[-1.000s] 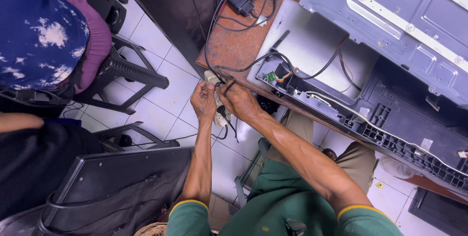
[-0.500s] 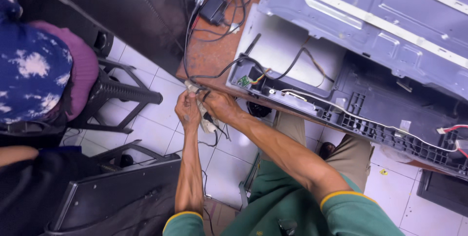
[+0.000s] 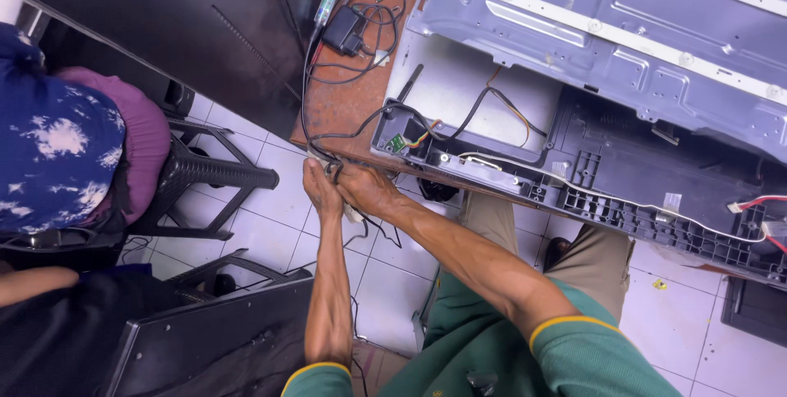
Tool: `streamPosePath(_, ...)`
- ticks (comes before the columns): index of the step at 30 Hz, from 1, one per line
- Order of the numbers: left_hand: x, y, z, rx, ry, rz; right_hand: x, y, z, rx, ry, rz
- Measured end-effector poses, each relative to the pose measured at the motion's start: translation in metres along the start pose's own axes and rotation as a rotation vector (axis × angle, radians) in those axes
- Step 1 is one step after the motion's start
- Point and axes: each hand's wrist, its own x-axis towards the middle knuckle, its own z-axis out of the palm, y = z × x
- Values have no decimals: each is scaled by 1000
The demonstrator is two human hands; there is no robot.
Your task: The person works on the back of a disassembled television, connecting wires to the internal circuit board and adjusting the backlight strips. They handle various cables and components within the open chassis while sitting on the floor.
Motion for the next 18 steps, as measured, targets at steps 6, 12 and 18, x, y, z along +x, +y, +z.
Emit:
streamPosePath(6,-1,19,7,-54,52,35,-4,17,20,-7,7,-41)
streamPosePath(12,-10,74,10,-42,23,75,-4,16,23,301,33,199)
streamPosePath(18,2,55,11,-44,12,233,-9,7,-6,-53,-46,1)
